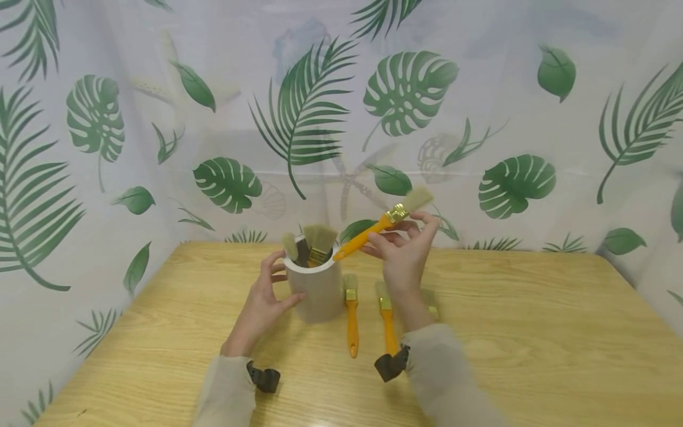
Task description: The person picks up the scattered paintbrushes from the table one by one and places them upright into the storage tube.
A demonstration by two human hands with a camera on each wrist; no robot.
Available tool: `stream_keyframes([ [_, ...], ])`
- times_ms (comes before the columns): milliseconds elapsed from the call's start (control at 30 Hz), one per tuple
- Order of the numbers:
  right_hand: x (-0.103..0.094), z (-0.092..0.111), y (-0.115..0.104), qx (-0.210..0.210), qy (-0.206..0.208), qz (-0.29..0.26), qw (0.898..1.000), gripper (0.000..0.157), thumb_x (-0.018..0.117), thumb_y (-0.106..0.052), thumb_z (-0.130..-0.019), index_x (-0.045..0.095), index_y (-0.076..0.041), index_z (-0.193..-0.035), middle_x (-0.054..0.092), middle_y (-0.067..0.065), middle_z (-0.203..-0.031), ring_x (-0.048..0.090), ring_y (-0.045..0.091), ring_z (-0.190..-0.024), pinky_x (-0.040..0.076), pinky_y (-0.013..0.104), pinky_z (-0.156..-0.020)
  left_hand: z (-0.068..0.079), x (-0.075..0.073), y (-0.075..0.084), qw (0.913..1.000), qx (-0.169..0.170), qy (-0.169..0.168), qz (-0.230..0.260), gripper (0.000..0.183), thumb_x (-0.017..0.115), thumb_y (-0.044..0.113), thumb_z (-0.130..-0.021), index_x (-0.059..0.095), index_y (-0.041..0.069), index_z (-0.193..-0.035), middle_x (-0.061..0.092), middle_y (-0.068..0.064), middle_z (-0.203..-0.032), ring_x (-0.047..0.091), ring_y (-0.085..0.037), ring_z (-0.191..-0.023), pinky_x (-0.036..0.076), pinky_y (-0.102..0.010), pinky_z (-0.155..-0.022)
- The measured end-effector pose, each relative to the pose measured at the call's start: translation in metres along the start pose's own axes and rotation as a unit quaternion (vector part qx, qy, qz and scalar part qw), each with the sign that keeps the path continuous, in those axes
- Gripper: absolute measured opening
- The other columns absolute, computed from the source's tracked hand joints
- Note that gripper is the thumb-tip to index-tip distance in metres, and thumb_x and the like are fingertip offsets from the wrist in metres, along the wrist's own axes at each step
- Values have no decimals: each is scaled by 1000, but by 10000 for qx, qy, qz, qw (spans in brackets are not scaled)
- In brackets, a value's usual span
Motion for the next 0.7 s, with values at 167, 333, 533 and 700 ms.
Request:
stream_keyframes([
  [167, 15, 0, 5, -42, -134, 136, 9998, 62, 66, 25, -83, 30, -13, -115, 51, 12, -102, 66, 19, -71, 62, 39, -62, 0, 0, 0, 10000, -44, 17, -20, 80, 80, 3, -87, 30, 15, -150, 52, -19, -140, 53, -40, -127, 44, -61, -102],
  [333, 29, 3, 10, -103, -406, 523, 9978, 62, 66, 25, -84, 30, -12, -118, 50, 10, -102, 64, 18, -72, 62, 36, -61, 0, 0, 1, 10000, -32, 29, -20, 81, 80, 2, -87, 30, 15, -149, 53, -20, -138, 53, -39, -126, 43, -61, -104],
  [533, 42, 9, 17, -344, -734, 1242, 9889, 64, 66, 27, -81, 32, -7, -122, 49, 12, -103, 62, 13, -70, 62, 31, -62, -1, 0, 1, 10000, 19, -4, -7, 81, 80, 2, -87, 30, 14, -149, 52, -20, -140, 53, -40, -126, 44, -60, -103],
  [700, 53, 16, 17, -831, -1061, 1868, 9731, 63, 67, 28, -79, 34, 1, -125, 52, 16, -104, 63, 14, -70, 61, 27, -63, -1, 0, 1, 9999, 101, 20, 16, 82, 80, 1, -87, 29, 14, -149, 51, -21, -140, 53, -41, -126, 44, -61, -103],
])
Point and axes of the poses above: each hand's wrist, its own z-axis away from the middle knuckle, its own x-axis out of the palm, y = z × x, the point moved 9 cm from there along -z, towards the middle knuckle
